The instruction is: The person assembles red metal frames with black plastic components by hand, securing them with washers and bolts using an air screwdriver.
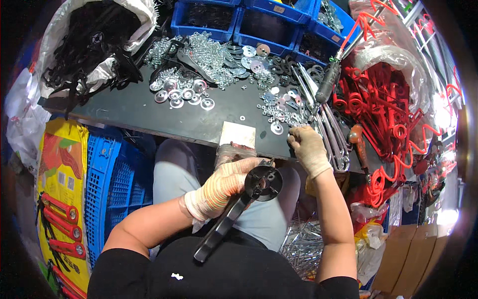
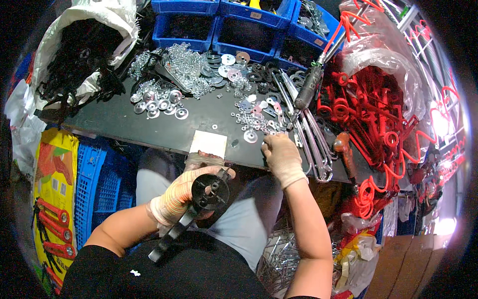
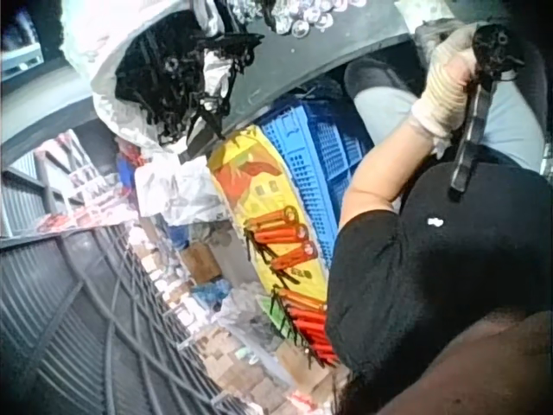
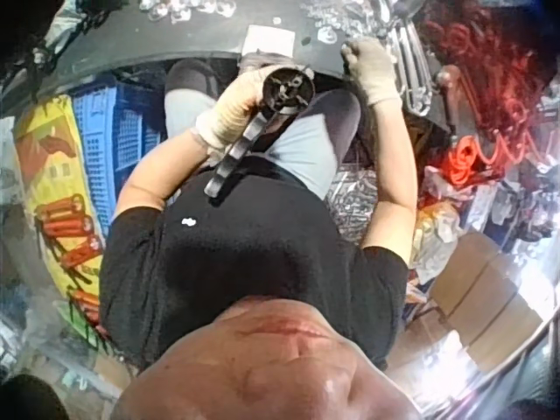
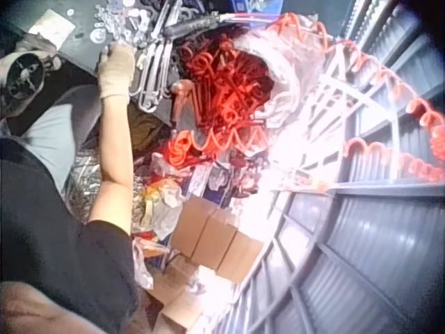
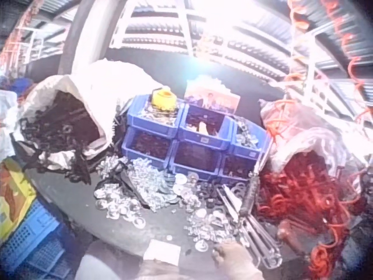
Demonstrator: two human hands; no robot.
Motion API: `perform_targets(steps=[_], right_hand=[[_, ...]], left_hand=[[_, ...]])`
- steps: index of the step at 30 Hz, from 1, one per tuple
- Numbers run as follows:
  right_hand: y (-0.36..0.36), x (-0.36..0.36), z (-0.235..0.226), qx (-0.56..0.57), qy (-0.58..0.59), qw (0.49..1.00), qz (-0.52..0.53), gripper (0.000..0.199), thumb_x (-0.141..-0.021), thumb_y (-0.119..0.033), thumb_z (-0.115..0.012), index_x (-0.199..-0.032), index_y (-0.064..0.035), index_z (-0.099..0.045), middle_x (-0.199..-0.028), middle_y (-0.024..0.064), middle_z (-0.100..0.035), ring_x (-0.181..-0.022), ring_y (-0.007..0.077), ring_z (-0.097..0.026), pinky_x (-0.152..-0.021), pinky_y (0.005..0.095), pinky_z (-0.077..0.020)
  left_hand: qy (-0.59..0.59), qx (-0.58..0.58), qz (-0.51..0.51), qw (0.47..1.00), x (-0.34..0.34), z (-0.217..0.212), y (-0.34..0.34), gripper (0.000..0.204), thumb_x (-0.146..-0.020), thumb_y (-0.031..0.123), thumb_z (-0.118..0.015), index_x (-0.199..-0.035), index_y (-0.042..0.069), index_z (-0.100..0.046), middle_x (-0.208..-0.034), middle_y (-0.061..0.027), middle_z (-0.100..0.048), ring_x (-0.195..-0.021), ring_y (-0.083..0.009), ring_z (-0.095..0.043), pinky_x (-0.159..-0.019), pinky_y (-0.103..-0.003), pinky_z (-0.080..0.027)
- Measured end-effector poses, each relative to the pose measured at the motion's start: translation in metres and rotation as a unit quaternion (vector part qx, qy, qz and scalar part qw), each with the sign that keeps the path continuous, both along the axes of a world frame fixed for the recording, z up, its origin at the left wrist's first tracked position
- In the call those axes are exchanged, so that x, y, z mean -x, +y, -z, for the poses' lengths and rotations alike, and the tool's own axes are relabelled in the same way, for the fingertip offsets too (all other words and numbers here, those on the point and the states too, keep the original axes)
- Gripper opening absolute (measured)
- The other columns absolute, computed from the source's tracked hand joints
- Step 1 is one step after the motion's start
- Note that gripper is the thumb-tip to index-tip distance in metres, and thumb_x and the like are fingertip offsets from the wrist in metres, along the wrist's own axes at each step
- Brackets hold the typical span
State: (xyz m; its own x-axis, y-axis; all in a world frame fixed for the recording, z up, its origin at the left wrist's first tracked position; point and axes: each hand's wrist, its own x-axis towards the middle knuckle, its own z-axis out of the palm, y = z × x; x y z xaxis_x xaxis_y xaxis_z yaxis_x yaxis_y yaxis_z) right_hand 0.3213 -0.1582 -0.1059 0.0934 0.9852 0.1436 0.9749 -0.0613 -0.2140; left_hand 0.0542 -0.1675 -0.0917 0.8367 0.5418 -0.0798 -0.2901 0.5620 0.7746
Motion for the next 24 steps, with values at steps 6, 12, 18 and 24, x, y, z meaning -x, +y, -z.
perform_targets(steps=[6,12,18,24], right_hand=[[0.017,0.004,-0.016,0.076,0.021,0.996,0.050,0.021,-0.078,-0.017,-0.063,-0.090,-0.0002,-0.066,-0.094,0.0220,-0.064,-0.094,0.0347,-0.061,-0.087,0.0402,-0.0472],[-0.006,0.019,-0.020,0.015,0.283,0.959,0.017,0.014,-0.074,-0.010,-0.062,-0.075,0.0036,-0.059,-0.070,0.0127,-0.062,-0.069,0.0220,-0.064,-0.069,0.0346,-0.0515],[-0.092,0.100,-0.044,-0.027,0.663,0.746,0.052,0.019,-0.074,-0.008,-0.075,-0.078,-0.0032,-0.056,-0.077,0.0036,-0.059,-0.070,0.0098,-0.053,-0.066,0.0219,-0.0434],[-0.083,0.112,-0.033,-0.106,0.521,0.845,0.048,0.030,-0.070,-0.009,-0.078,-0.083,-0.0064,-0.051,-0.080,-0.0014,-0.051,-0.075,0.0086,-0.050,-0.071,0.0234,-0.0441]], left_hand=[[0.007,-0.055,-0.011,0.998,-0.006,0.007,-0.004,0.052,-0.086,0.035,-0.058,-0.125,0.002,-0.053,-0.106,0.0008,-0.060,-0.095,-0.0068,-0.052,-0.086,-0.022,-0.040],[0.004,-0.059,-0.011,0.998,-0.006,0.012,-0.008,0.049,-0.086,0.032,-0.057,-0.124,0.001,-0.053,-0.108,-0.0005,-0.061,-0.098,-0.0081,-0.053,-0.089,-0.024,-0.040],[-0.037,0.010,-0.011,0.999,-0.011,0.011,-0.012,0.063,-0.079,0.029,-0.071,-0.133,0.004,-0.048,-0.113,-0.0026,-0.060,-0.100,-0.0090,-0.055,-0.088,-0.025,-0.044],[0.069,-0.125,-0.001,0.990,-0.007,0.010,-0.013,0.050,-0.087,0.023,-0.064,-0.129,0.000,-0.050,-0.091,-0.0003,-0.061,-0.085,-0.0071,-0.054,-0.078,-0.024,-0.045]])
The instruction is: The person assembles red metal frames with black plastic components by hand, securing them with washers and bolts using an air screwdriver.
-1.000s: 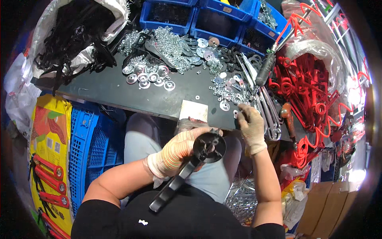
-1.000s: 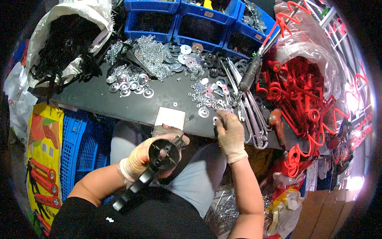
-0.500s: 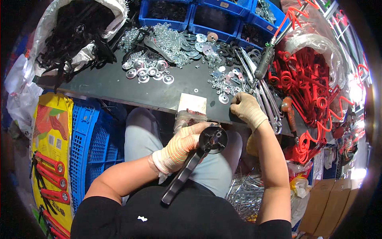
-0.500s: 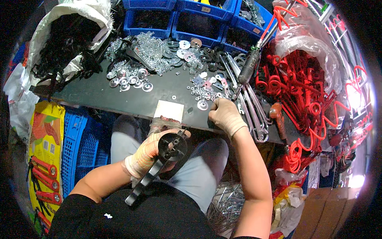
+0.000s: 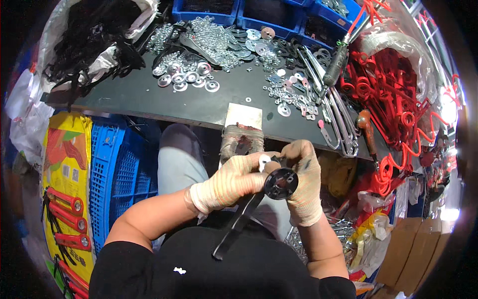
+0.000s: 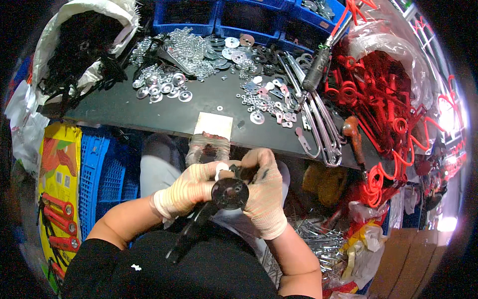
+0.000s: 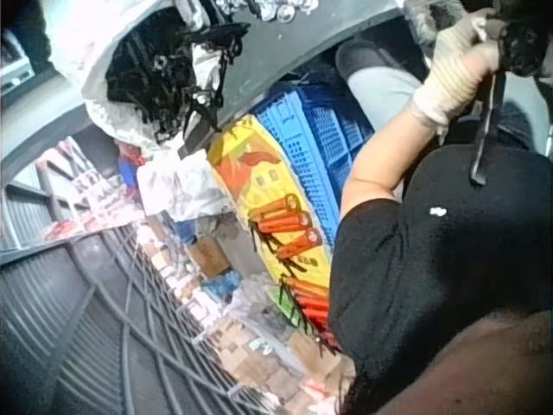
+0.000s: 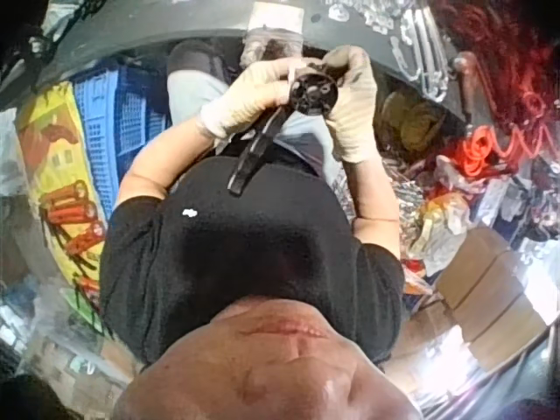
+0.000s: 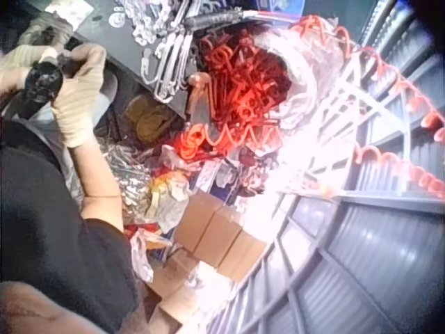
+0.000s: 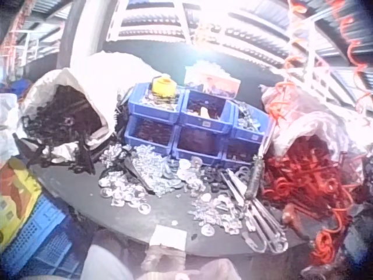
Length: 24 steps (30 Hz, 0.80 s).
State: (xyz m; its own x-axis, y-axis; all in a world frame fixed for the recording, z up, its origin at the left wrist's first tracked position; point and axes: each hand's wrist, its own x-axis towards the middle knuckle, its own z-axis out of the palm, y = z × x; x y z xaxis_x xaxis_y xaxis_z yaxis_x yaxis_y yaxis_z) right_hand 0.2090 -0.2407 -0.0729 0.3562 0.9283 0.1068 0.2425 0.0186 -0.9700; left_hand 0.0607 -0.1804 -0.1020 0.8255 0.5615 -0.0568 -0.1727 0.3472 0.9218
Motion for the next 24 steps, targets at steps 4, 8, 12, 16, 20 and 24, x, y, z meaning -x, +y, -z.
perform_targets(steps=[4,8,12,16,20,24], right_hand=[[0.010,0.006,-0.007,-0.021,0.017,0.998,-0.063,0.040,-0.073,-0.018,-0.077,-0.103,-0.0029,-0.056,-0.090,0.0012,-0.053,-0.083,0.0100,-0.053,-0.078,0.0237,-0.0440],[0.014,0.009,-0.022,-0.007,-0.033,0.995,-0.091,0.032,-0.076,-0.011,-0.073,-0.102,-0.0003,-0.059,-0.095,0.0060,-0.063,-0.090,0.0124,-0.059,-0.083,0.0260,-0.0463],[0.012,-0.019,-0.011,0.026,0.302,0.946,-0.110,0.030,-0.085,-0.016,-0.063,-0.108,0.0015,-0.056,-0.095,0.0082,-0.063,-0.077,0.0100,-0.059,-0.070,0.0218,-0.0482],[0.018,-0.019,0.016,-0.052,0.247,0.968,-0.018,0.039,-0.091,-0.034,-0.056,-0.115,-0.0029,-0.057,-0.091,0.0028,-0.058,-0.071,0.0088,-0.051,-0.064,0.0219,-0.0432],[0.029,-0.025,0.044,0.064,0.463,0.880,-0.083,0.039,-0.097,-0.036,-0.045,-0.113,-0.0039,-0.060,-0.092,0.0012,-0.062,-0.058,0.0068,-0.038,-0.053,0.0202,-0.0347],[0.013,-0.023,0.034,0.093,0.553,0.824,-0.081,0.044,-0.095,-0.042,-0.049,-0.116,-0.0031,-0.056,-0.104,0.0086,-0.065,-0.092,0.0181,-0.064,-0.077,0.0321,-0.0540]], left_hand=[[-0.041,0.065,0.023,0.997,0.012,-0.013,0.011,0.032,-0.089,0.021,-0.058,-0.115,0.002,-0.061,-0.092,-0.0004,-0.063,-0.085,-0.0079,-0.056,-0.078,-0.026,-0.046],[-0.017,-0.282,0.006,0.959,0.013,-0.003,0.025,0.024,-0.091,0.024,-0.056,-0.087,0.002,-0.064,-0.083,-0.0040,-0.062,-0.075,-0.0106,-0.058,-0.067,-0.026,-0.047],[-0.034,0.279,0.096,0.955,0.016,-0.013,0.038,0.038,-0.090,0.038,-0.057,-0.103,0.003,-0.060,-0.078,-0.0106,-0.061,-0.069,-0.0195,-0.063,-0.049,-0.030,-0.048],[0.042,0.194,0.132,0.971,0.000,-0.021,0.043,0.059,-0.078,0.061,-0.062,-0.100,0.005,-0.062,-0.073,-0.0080,-0.061,-0.045,-0.0138,-0.051,-0.035,-0.024,-0.035],[0.131,0.126,0.104,0.978,-0.007,-0.031,0.033,0.063,-0.074,0.065,-0.064,-0.099,0.007,-0.062,-0.073,-0.0065,-0.062,-0.044,-0.0113,-0.049,-0.035,-0.024,-0.033],[0.179,0.039,0.225,0.957,-0.020,-0.038,0.052,0.071,-0.075,0.060,-0.065,-0.122,0.010,-0.049,-0.079,-0.0084,-0.063,-0.054,-0.0105,-0.054,-0.042,-0.022,-0.039]])
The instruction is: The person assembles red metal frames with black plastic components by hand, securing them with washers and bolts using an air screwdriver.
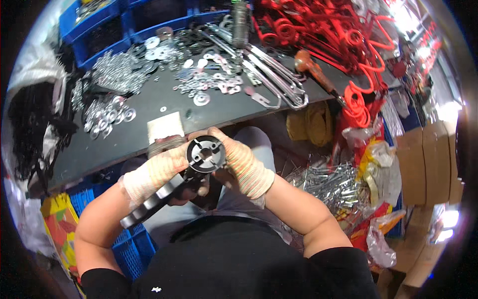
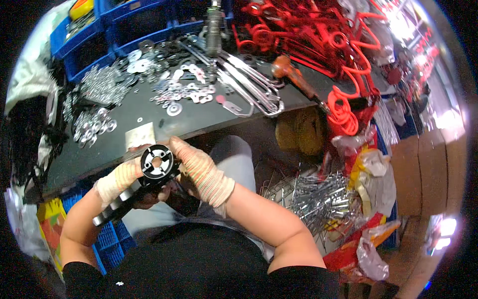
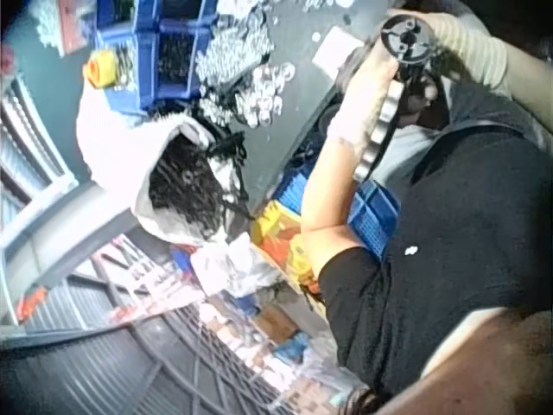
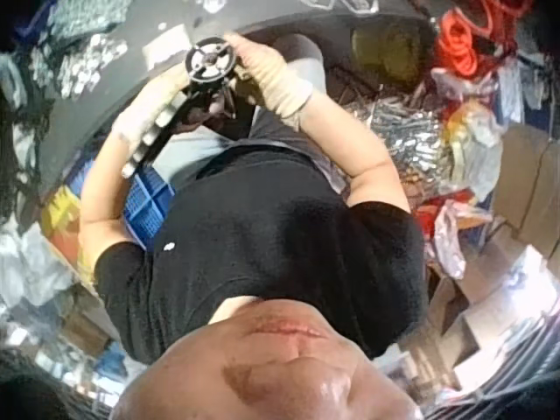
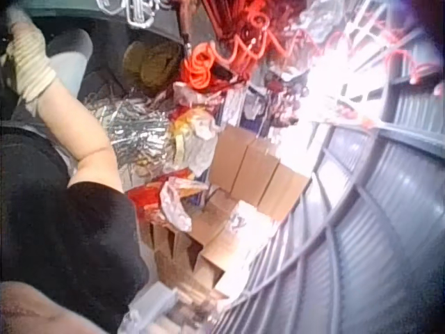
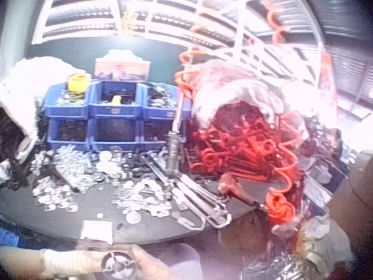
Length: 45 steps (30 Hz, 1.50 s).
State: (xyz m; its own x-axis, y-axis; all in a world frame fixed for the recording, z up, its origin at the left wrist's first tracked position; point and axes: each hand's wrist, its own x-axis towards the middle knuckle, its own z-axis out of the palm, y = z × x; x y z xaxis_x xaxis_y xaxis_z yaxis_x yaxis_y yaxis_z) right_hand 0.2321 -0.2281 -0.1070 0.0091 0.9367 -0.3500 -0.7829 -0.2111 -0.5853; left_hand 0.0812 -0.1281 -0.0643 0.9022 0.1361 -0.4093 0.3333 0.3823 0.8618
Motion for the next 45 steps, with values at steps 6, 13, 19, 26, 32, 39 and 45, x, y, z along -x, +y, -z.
perform_targets(steps=[6,13,19,26,32,39,45], right_hand=[[-0.016,-0.018,0.019,-0.024,0.071,0.996,-0.046,0.056,-0.091,-0.054,-0.047,-0.121,-0.0068,-0.052,-0.106,0.0117,-0.063,-0.092,0.0248,-0.062,-0.065,0.0391,-0.0551],[-0.026,-0.033,0.011,-0.034,0.102,0.988,-0.110,0.041,-0.091,-0.031,-0.054,-0.120,-0.0028,-0.053,-0.106,0.0126,-0.063,-0.094,0.0238,-0.062,-0.072,0.0383,-0.0535],[-0.034,-0.043,0.017,-0.033,0.042,0.998,-0.037,0.056,-0.079,-0.003,-0.062,-0.130,0.0098,-0.040,-0.121,0.0195,-0.054,-0.112,0.0245,-0.055,-0.099,0.0330,-0.0430],[-0.041,-0.027,-0.010,0.000,-0.070,0.995,0.065,0.052,-0.082,-0.004,-0.067,-0.127,0.0078,-0.044,-0.110,0.0166,-0.059,-0.095,0.0240,-0.064,-0.082,0.0313,-0.0549],[-0.050,-0.019,-0.013,-0.075,-0.276,0.957,0.046,0.027,-0.086,-0.006,-0.060,-0.110,0.0040,-0.061,-0.105,0.0094,-0.062,-0.090,0.0175,-0.062,-0.087,0.0289,-0.0477],[-0.065,-0.006,-0.038,-0.034,-0.295,0.950,0.096,0.016,-0.079,-0.001,-0.070,-0.093,0.0016,-0.064,-0.090,0.0056,-0.063,-0.079,0.0086,-0.058,-0.073,0.0229,-0.0482],[-0.067,0.001,-0.020,-0.047,-0.344,0.931,0.108,0.018,-0.078,-0.004,-0.073,-0.085,-0.0028,-0.056,-0.084,0.0004,-0.059,-0.076,0.0059,-0.054,-0.070,0.0202,-0.0449]], left_hand=[[0.112,0.039,0.060,0.991,-0.027,-0.026,0.001,0.069,-0.075,0.072,-0.055,-0.104,0.010,-0.060,-0.073,-0.0097,-0.062,-0.049,-0.0096,-0.051,-0.039,-0.022,-0.037],[0.171,0.093,0.054,0.979,-0.031,-0.021,-0.001,0.075,-0.081,0.078,-0.035,-0.091,0.008,-0.062,-0.072,-0.0072,-0.063,-0.051,-0.0099,-0.051,-0.041,-0.021,-0.037],[0.095,0.196,-0.084,0.973,-0.007,-0.009,-0.017,0.037,-0.075,0.041,-0.065,-0.089,0.008,-0.062,-0.076,-0.0076,-0.062,-0.054,-0.0118,-0.050,-0.044,-0.022,-0.035],[-0.092,0.231,-0.065,0.966,0.019,0.046,-0.019,0.067,-0.079,0.052,-0.066,-0.122,0.002,-0.051,-0.065,-0.0081,-0.054,-0.044,-0.0156,-0.048,-0.037,-0.027,-0.034],[-0.111,0.129,-0.176,0.970,0.013,0.037,-0.046,0.056,-0.082,0.042,-0.066,-0.123,0.005,-0.056,-0.075,-0.0019,-0.060,-0.054,-0.0102,-0.051,-0.048,-0.024,-0.040],[-0.134,0.105,-0.196,0.966,0.003,0.043,-0.063,0.048,-0.086,0.029,-0.063,-0.126,0.004,-0.053,-0.102,-0.0033,-0.064,-0.081,-0.0090,-0.059,-0.071,-0.023,-0.048],[-0.131,0.046,-0.162,0.977,-0.006,0.046,-0.067,0.047,-0.089,0.025,-0.060,-0.128,0.000,-0.050,-0.111,-0.0009,-0.059,-0.102,-0.0085,-0.051,-0.093,-0.024,-0.039]])
